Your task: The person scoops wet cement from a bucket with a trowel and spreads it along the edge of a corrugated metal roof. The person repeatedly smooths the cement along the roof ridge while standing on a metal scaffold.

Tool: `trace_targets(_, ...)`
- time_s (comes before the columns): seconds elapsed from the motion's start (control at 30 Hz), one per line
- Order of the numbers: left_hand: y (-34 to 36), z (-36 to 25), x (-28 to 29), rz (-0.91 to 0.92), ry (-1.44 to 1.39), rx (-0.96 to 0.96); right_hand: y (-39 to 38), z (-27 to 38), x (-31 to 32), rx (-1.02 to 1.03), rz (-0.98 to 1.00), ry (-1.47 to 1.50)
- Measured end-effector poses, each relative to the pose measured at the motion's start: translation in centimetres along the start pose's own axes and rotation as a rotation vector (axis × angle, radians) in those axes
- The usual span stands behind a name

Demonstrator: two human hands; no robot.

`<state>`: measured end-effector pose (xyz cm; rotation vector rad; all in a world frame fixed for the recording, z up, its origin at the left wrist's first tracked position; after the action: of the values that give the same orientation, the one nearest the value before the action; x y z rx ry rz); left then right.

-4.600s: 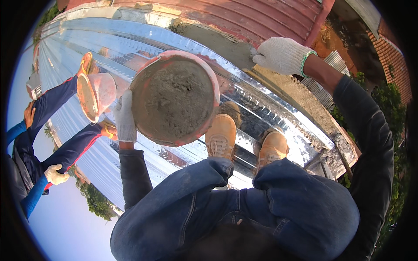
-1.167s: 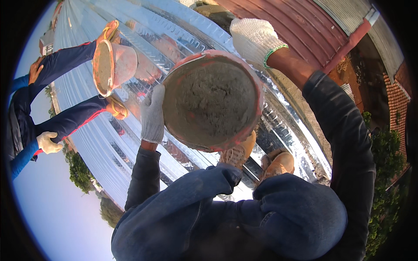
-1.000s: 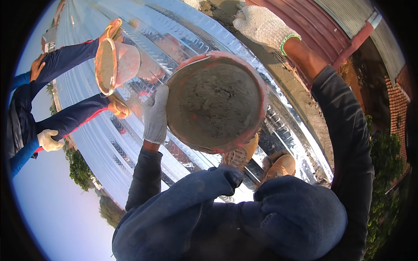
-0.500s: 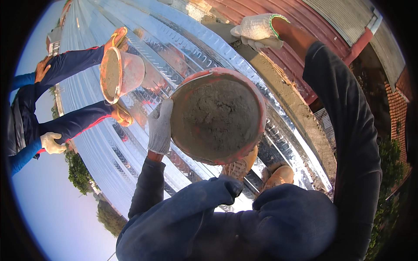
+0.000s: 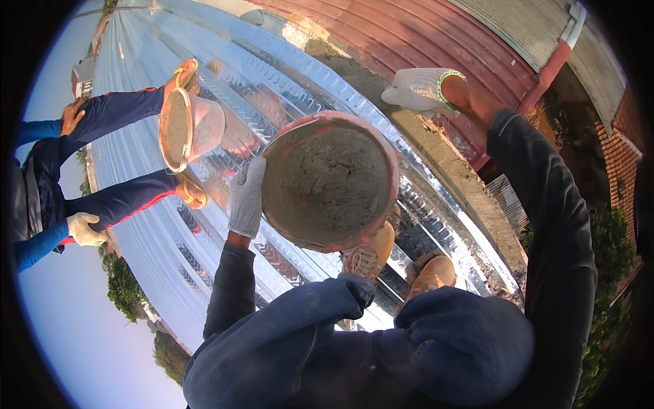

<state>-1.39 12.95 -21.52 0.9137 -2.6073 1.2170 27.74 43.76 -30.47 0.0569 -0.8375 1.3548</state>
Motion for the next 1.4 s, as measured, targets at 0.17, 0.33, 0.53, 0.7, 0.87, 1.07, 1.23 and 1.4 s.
trace_targets(0.17, 1.3, -2.0, 0.2, -0.014, 0.287, -0.136, -4.5, -0.3, -3.3, -0.099, 0.009, -0.069)
trace_targets(0.33, 3.7, -5.3, 0.7, -0.096, 0.597, -0.291, -12.5, 0.0, -6.2, -0.091, -0.153, -0.133)
trace_targets(0.53, 12.4, -13.9, -5.1, -0.181, 0.724, -0.41, -23.4, -0.6, -7.6, -0.341, -0.596, 0.229)
trace_targets(0.7, 22.6, -19.7, -12.2, -0.269, 1.03, -0.668, -29.7, -1.0, -11.2, -0.597, -0.971, 0.695)
trace_targets(0.87, 29.0, -21.6, -17.8, -0.314, 1.071, -0.853, -34.5, 0.2, -15.1, -0.725, -1.227, 0.804)
trace_targets(1.07, 33.0, -21.7, -18.7, -0.378, 1.196, -0.873, -38.2, 4.2, -19.2, -0.873, -1.217, 0.814)
trace_targets(1.23, 33.8, -20.9, -21.4, -0.336, 1.293, -0.825, -40.5, 5.0, -23.8, -0.946, -1.197, 0.87)
trace_targets(1.4, 33.2, -21.4, -22.7, -0.263, 1.043, -0.797, -40.2, 5.4, -24.2, -0.968, -1.212, 0.935)
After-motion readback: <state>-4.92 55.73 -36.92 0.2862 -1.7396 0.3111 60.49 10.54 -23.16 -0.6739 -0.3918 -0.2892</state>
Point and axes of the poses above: each hand's wrist, its own y-axis towards the middle knuckle, its own x-axis out of the back of the hand, z = x × y, the point moved 5 cm from there along y, towards the middle knuckle, and after that the axes turned 12 degrees about x, right-handed, at the moved point
